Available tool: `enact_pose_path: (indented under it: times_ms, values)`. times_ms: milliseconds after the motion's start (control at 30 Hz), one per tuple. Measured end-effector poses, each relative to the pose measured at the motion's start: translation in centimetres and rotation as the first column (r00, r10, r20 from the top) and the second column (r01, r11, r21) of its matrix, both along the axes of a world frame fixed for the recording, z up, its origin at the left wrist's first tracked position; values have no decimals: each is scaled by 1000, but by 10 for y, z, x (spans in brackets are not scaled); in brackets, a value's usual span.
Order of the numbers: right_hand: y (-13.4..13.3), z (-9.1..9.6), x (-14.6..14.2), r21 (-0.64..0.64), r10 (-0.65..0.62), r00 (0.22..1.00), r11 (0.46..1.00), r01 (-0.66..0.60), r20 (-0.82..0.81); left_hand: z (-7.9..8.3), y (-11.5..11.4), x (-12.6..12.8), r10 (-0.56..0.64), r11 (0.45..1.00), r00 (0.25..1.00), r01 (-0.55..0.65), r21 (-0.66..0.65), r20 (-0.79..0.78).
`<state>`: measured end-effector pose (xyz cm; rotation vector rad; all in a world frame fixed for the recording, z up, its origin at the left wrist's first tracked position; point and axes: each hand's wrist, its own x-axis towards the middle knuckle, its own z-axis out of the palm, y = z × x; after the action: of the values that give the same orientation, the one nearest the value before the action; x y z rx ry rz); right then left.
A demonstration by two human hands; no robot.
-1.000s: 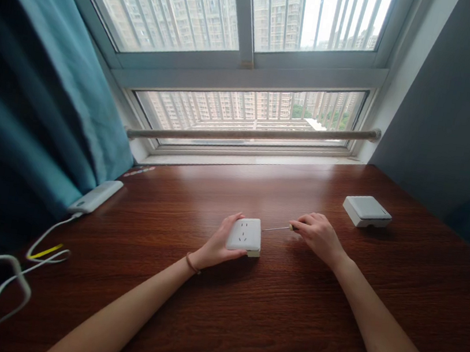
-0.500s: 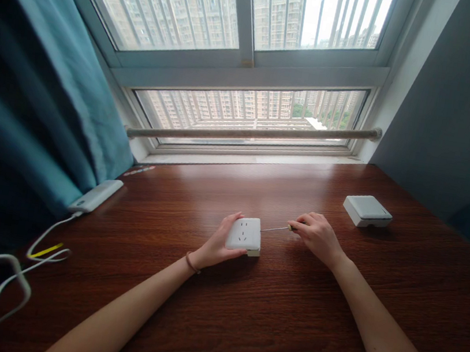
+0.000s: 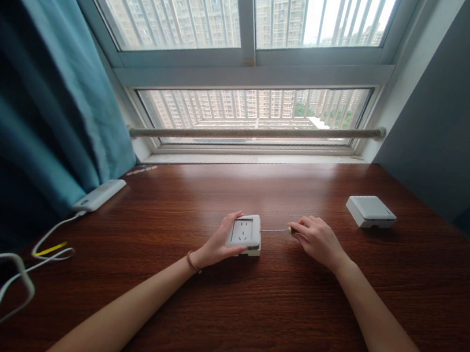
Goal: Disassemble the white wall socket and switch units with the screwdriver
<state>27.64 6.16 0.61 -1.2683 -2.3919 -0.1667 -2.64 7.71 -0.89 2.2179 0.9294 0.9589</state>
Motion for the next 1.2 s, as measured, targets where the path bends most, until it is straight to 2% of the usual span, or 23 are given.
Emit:
enact_pose_path:
  times_ms: [300,467,533,667,733,800,867,933,1000,1067,1200]
  values:
    - [-4,0,-6,-33,-17,994,999,14,-111,1,-1,-1,44,995,993,-34,-97,113]
    - [-12,0,-21,-68,-38,962,998,20,-271,-2,0,-5,102,988,949,-61,-142,298]
    - [-17,-1,-32,-71,-61,923,997,37,-380,-3,-1,-5,137,981,906,-68,-181,401]
    - [-28,-2,-55,-127,-123,794,990,59,-595,2,-10,-2,201,965,830,-75,-253,520]
    - [-36,0,-66,-179,-148,739,983,37,-657,8,-19,3,196,960,795,-37,-276,574]
    - [-45,4,-74,-232,-164,695,973,-4,-701,14,-31,8,136,959,792,45,-280,595]
    - [-53,9,-80,-284,-169,650,956,-75,-741,19,-42,12,28,976,858,88,-200,513]
    - [-61,11,-83,-346,-182,584,921,-181,-791,23,-51,14,-33,998,947,50,-45,321]
    - [-65,11,-85,-398,-225,481,868,-295,-848,25,-56,16,8,995,991,-21,102,131]
    - [-66,9,-86,-423,-282,380,830,-364,-881,26,-56,17,87,978,996,-90,186,25]
    - [-62,8,-90,-460,-358,311,804,-376,-880,24,-52,17,177,952,984,-162,261,-34]
